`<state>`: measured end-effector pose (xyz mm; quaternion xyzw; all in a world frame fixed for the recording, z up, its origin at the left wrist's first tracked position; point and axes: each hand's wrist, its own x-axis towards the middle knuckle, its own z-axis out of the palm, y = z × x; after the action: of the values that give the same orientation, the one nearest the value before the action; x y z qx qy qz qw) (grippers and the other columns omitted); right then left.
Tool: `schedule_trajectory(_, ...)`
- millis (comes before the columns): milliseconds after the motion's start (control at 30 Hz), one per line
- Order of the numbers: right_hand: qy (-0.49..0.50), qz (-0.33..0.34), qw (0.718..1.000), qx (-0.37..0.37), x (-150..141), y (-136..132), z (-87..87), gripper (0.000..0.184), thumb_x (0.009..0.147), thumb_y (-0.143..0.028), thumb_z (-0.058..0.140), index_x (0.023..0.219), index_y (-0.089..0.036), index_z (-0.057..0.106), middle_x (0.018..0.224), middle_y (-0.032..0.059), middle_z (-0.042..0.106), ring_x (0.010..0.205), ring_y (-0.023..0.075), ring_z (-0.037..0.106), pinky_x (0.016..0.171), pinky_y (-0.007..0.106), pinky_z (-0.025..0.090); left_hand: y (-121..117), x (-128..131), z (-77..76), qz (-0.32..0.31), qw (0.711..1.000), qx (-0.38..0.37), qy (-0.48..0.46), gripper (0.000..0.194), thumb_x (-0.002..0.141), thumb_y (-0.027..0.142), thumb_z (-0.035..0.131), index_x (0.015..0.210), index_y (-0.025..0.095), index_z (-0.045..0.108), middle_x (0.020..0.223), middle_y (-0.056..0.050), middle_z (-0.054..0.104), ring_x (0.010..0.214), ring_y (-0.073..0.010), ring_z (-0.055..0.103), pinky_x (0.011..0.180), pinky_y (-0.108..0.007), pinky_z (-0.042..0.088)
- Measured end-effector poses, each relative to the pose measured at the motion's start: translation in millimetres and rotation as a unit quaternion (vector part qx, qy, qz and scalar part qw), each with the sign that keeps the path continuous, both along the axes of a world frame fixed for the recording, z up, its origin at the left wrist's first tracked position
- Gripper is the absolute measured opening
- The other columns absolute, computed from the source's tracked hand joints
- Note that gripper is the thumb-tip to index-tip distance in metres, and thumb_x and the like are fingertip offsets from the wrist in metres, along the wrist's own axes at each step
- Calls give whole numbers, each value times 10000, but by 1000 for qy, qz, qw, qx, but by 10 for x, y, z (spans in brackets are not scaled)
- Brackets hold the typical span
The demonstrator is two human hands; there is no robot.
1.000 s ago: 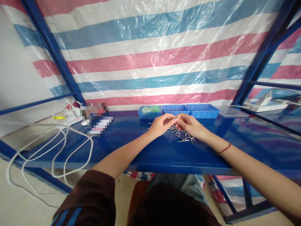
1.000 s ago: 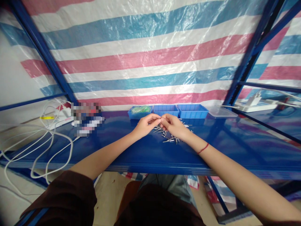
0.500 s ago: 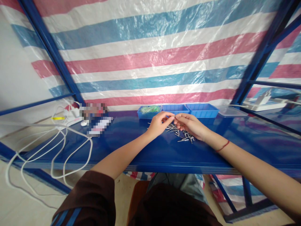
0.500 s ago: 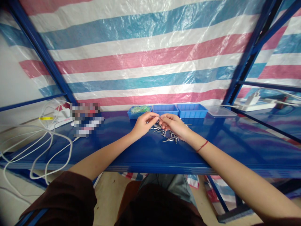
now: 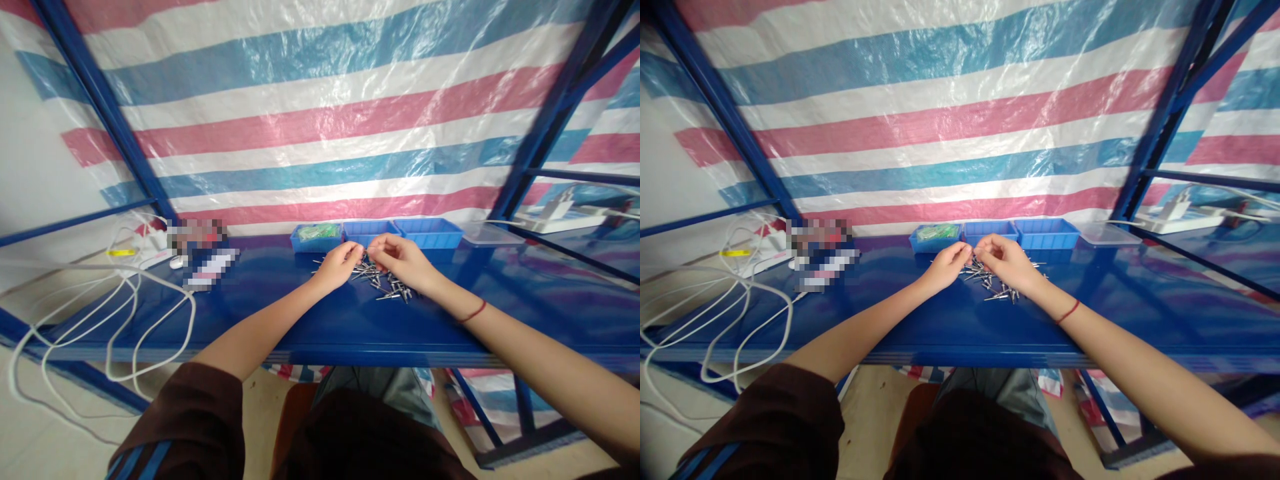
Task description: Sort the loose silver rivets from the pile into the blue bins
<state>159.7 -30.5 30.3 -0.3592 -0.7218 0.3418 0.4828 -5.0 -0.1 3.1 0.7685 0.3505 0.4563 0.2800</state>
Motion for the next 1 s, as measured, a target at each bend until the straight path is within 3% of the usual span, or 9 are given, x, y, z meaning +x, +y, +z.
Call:
schedule_trajectory(100, 3, -64, 998, 9, 98, 178, 32, 298, 742, -461, 604, 777, -175, 527, 595, -14, 548, 500, 99, 486, 502, 249, 417, 27, -13, -9, 33, 999, -1, -32, 251, 919, 361, 394, 992, 170, 540, 803, -19, 616, 754, -109, 592, 768, -251, 467)
schedule_trajectory(200, -42, -158, 984, 68, 222, 495, 83, 216, 741, -379, 589, 761, -170, 541, 689, 38, 605, 614, 138, 546, 597, 279, 450, 67, -38, -4, 59, 997, -17, -53, 244, 925, 337, 391, 1068, 181, 513, 804, -17, 613, 726, -104, 593, 760, -254, 468)
schedule_trajectory(333, -209, -243, 935, 153, 280, 879, 97, 179, 786, -299, 511, 825, -149, 599, 802, 90, 662, 741, 192, 592, 722, 328, 447, 79, -65, 2, 66, 997, -33, -38, 234, 916, 328, 405, 1047, 178, 528, 795, -20, 620, 730, -109, 591, 742, -253, 464)
schedule_trajectory(467, -319, -288, 888, 161, 250, 934, 46, 297, 808, -322, 495, 1012, -146, 621, 946, 117, 689, 887, 261, 603, 773, 373, 430, 53, -59, -3, 48, 998, -32, -35, 236, 907, 340, 422, 1052, 191, 536, 785, -16, 624, 737, -114, 597, 735, -253, 461)
schedule_trajectory(533, -341, -270, 884, 172, 259, 836, 25, 284, 811, -302, 480, 986, -142, 636, 951, 118, 687, 897, 256, 603, 780, 360, 428, 41, -49, -9, 38, 998, -30, -35, 244, 904, 347, 428, 1058, 193, 537, 784, -14, 624, 730, -112, 596, 735, -254, 463)
schedule_trajectory(733, -388, -83, 905, 152, 363, 475, 17, 225, 754, -190, 460, 878, -151, 644, 839, 58, 678, 699, 158, 596, 684, 270, 436, 35, -33, -20, 36, 998, -38, -17, 254, 895, 347, 440, 1062, 183, 539, 806, -18, 628, 719, -108, 589, 729, -252, 466)
schedule_trajectory(1000, -444, 31, 893, 66, 513, 322, 180, 263, 676, -107, 432, 722, -186, 678, 769, 26, 697, 700, 159, 608, 667, 263, 452, 50, -38, -22, 34, 999, -30, -4, 239, 884, 327, 457, 1052, 186, 552, 799, -8, 637, 718, -110, 592, 709, -242, 464)
